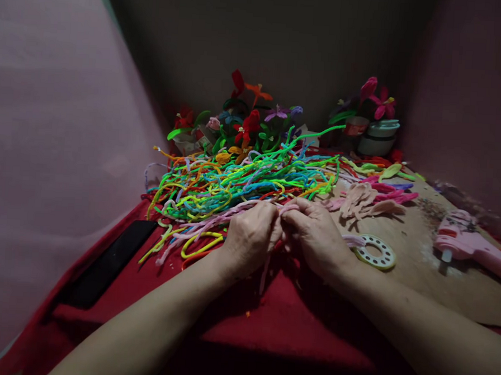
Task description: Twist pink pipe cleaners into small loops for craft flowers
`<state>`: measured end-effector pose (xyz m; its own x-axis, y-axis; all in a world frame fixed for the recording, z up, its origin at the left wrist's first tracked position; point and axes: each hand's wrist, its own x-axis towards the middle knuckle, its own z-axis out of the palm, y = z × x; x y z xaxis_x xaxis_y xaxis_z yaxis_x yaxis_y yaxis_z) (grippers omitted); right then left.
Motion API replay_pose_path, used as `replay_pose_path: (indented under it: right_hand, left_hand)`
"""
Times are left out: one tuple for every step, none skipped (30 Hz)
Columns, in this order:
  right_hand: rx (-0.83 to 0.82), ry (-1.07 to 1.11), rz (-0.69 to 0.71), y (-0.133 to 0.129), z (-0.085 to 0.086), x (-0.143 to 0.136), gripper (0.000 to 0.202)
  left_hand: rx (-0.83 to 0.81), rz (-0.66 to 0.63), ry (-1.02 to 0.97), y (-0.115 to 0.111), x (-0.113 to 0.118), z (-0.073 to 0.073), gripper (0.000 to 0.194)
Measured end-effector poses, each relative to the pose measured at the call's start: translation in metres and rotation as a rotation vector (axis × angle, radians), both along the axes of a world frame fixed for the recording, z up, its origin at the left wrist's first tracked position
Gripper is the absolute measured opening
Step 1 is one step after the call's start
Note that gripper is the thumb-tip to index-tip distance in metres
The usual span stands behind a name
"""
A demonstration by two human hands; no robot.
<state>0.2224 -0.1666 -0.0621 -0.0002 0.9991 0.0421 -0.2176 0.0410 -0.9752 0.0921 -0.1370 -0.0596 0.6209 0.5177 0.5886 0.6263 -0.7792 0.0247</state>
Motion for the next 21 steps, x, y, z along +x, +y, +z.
replay_pose_path:
  right_hand:
    - [-0.003, -0.003, 0.014, 0.0, 0.0, 0.0, 0.006]
    - [0.0, -0.02, 0.013, -0.001, 0.001, -0.001, 0.006]
    - [0.004, -0.047, -0.003, -0.001, 0.002, 0.0, 0.006]
    - [0.007, -0.08, -0.027, -0.002, 0.003, 0.0, 0.006]
    - [0.009, -0.113, -0.055, -0.002, 0.004, 0.0, 0.007]
    - [0.017, -0.143, -0.078, -0.003, 0.005, 0.001, 0.008]
    - [0.032, -0.169, -0.095, -0.003, 0.006, 0.001, 0.009]
    - [0.056, -0.191, -0.106, -0.004, 0.006, 0.001, 0.01]
    - [0.09, -0.209, -0.114, -0.004, 0.006, 0.001, 0.011]
    - [0.127, -0.22, -0.125, -0.004, 0.006, 0.001, 0.011]
    - [0.157, -0.218, -0.135, -0.004, 0.005, 0.001, 0.01]
    - [0.174, -0.202, -0.134, -0.004, 0.005, 0.0, 0.008]
    - [0.176, -0.172, -0.122, -0.005, 0.004, -0.001, 0.006]
    - [0.17, -0.134, -0.101, -0.005, 0.004, -0.002, 0.004]
    - [0.16, -0.096, -0.076, -0.005, 0.004, -0.003, 0.004]
    - [0.151, -0.063, -0.053, -0.005, 0.004, -0.004, 0.003]
    - [0.143, -0.04, -0.035, -0.005, 0.003, -0.005, 0.003]
    - [0.132, -0.03, -0.025, -0.006, 0.003, -0.005, 0.003]
    - [0.113, -0.032, -0.017, -0.006, 0.002, -0.006, 0.003]
    - [0.087, -0.045, -0.01, -0.005, 0.002, -0.006, 0.004]
    - [0.058, -0.067, -0.004, -0.005, 0.001, -0.006, 0.005]
  left_hand:
    - [0.014, 0.0, 0.029, 0.0, 0.0, -0.001, 0.016]
    - [0.01, 0.003, 0.049, 0.0, 0.0, -0.002, 0.017]
    - [-0.014, 0.01, 0.055, 0.0, 0.0, -0.002, 0.018]
    - [-0.054, 0.014, 0.045, 0.0, 0.001, -0.002, 0.018]
    - [-0.101, 0.015, 0.019, -0.001, 0.001, -0.002, 0.017]
    - [-0.144, 0.011, -0.013, -0.001, 0.001, -0.001, 0.016]
    - [-0.178, 0.002, -0.042, -0.002, 0.001, 0.0, 0.015]
    - [-0.198, -0.008, -0.064, -0.003, 0.001, 0.001, 0.014]
    - [-0.204, -0.013, -0.08, -0.004, 0.0, 0.002, 0.014]
    - [-0.205, -0.009, -0.093, -0.004, 0.0, 0.004, 0.013]
    - [-0.211, 0.001, -0.107, -0.005, -0.001, 0.006, 0.013]
    - [-0.228, 0.011, -0.129, -0.005, -0.002, 0.008, 0.012]
    - [-0.259, 0.017, -0.158, -0.005, -0.002, 0.01, 0.012]
    - [-0.302, 0.013, -0.188, -0.005, -0.003, 0.011, 0.011]
    - [-0.35, 0.0, -0.217, -0.005, -0.003, 0.013, 0.011]
    - [-0.392, -0.016, -0.243, -0.005, -0.003, 0.014, 0.01]
    - [-0.419, -0.027, -0.262, -0.005, -0.004, 0.014, 0.009]
    - [-0.421, -0.031, -0.271, -0.004, -0.004, 0.013, 0.009]
    - [-0.399, -0.03, -0.265, -0.004, -0.004, 0.012, 0.009]
    - [-0.361, -0.026, -0.248, -0.004, -0.004, 0.01, 0.01]
    - [-0.322, -0.022, -0.222, -0.005, -0.004, 0.008, 0.012]
